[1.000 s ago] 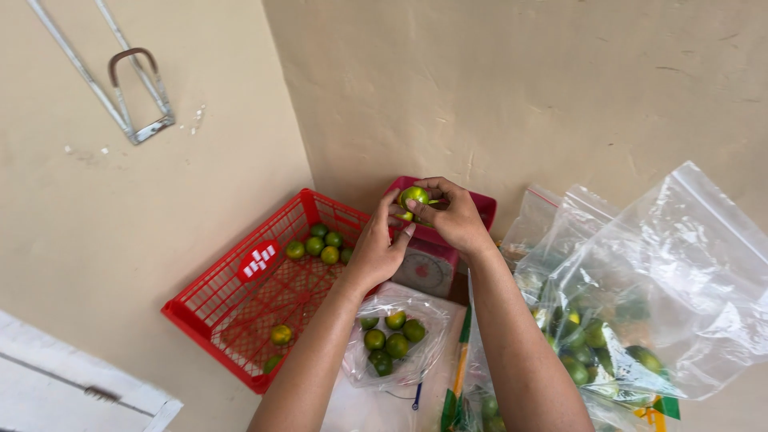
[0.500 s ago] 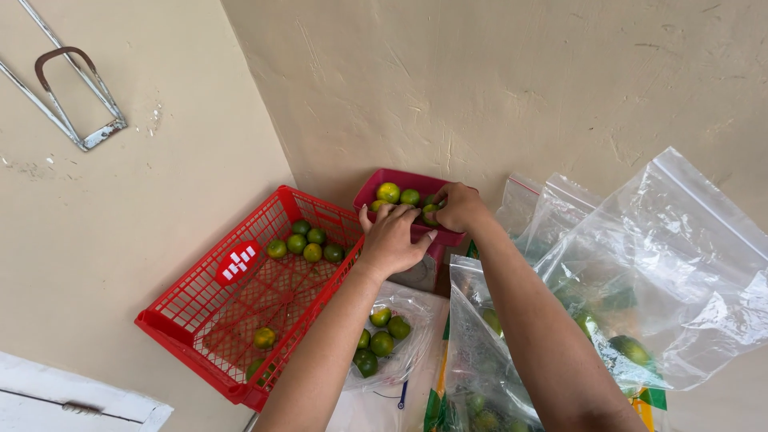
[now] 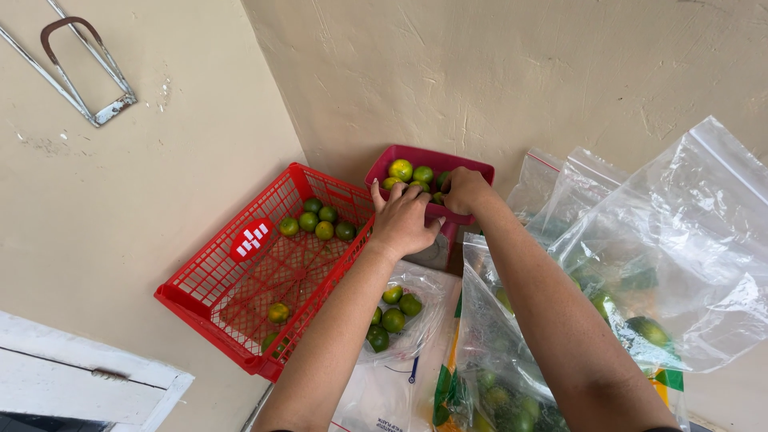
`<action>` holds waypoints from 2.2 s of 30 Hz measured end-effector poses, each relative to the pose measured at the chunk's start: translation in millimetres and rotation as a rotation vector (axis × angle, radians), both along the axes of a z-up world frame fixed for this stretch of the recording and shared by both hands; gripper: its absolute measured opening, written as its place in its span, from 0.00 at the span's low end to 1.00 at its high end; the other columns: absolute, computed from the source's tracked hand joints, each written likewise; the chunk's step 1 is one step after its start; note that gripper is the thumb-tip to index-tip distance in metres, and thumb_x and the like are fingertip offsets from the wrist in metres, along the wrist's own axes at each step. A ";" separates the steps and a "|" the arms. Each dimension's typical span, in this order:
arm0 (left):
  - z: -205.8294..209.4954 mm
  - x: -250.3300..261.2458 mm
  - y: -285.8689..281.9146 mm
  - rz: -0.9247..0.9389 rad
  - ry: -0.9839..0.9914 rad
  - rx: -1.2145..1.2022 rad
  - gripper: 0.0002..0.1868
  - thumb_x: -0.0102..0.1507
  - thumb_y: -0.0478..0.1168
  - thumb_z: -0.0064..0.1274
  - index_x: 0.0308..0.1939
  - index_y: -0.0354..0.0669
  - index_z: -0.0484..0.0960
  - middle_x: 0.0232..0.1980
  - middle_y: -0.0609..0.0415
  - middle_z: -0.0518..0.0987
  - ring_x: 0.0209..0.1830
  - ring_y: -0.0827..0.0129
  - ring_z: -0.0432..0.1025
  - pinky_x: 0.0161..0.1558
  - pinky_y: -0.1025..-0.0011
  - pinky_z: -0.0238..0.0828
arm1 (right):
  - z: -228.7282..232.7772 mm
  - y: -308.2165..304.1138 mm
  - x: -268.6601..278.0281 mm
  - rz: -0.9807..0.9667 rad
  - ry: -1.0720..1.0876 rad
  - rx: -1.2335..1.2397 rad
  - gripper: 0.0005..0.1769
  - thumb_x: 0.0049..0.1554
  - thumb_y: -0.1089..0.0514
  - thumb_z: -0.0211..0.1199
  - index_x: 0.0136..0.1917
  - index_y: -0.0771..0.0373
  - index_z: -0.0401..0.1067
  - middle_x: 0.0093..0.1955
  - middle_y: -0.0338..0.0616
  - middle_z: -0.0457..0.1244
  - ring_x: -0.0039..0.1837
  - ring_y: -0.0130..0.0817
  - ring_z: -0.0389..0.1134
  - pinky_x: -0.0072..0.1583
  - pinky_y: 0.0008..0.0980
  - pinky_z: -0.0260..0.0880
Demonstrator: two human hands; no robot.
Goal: The person sorts limes by hand, removing them from a red plastic crate, examining them, and placing them into clear plastic bags or a pink bin on a scale.
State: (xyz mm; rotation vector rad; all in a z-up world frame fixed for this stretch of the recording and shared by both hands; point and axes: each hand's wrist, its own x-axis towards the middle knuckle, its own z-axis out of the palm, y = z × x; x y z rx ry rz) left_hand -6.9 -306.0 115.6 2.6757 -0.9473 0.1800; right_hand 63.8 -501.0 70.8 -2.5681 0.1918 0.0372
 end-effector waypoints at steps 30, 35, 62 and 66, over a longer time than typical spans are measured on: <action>-160.2 18.8 301.4 0.710 0.291 -0.396 0.19 0.61 0.48 0.55 0.55 0.54 0.83 0.56 0.49 0.78 0.63 0.48 0.73 0.61 0.43 0.68 | -28.0 316.1 -23.7 0.518 -0.110 0.104 0.21 0.55 0.56 0.62 0.61 0.62 0.76 0.59 0.62 0.67 0.63 0.60 0.70 0.61 0.52 0.74; -96.3 -29.6 287.6 0.700 0.773 0.004 0.38 0.54 0.49 0.63 0.69 0.45 0.74 0.66 0.41 0.75 0.70 0.50 0.68 0.67 0.51 0.66 | -52.5 329.6 -15.7 0.504 0.236 -0.278 0.37 0.46 0.55 0.69 0.69 0.64 0.71 0.67 0.65 0.61 0.68 0.67 0.64 0.59 0.65 0.70; -58.8 -47.6 281.2 0.606 0.910 -0.177 0.34 0.71 0.50 0.26 0.79 0.37 0.55 0.79 0.37 0.60 0.80 0.47 0.54 0.75 0.51 0.56 | -40.2 341.1 -61.3 0.821 0.311 -0.346 0.45 0.48 0.61 0.70 0.77 0.57 0.60 0.62 0.56 0.68 0.67 0.55 0.68 0.62 0.54 0.72; -106.0 -24.8 294.4 0.642 0.830 -0.267 0.36 0.74 0.53 0.18 0.78 0.31 0.56 0.78 0.35 0.61 0.80 0.49 0.53 0.77 0.52 0.50 | -55.7 339.8 -50.1 0.814 0.342 -0.338 0.41 0.52 0.51 0.73 0.76 0.49 0.65 0.66 0.55 0.67 0.70 0.55 0.66 0.66 0.52 0.70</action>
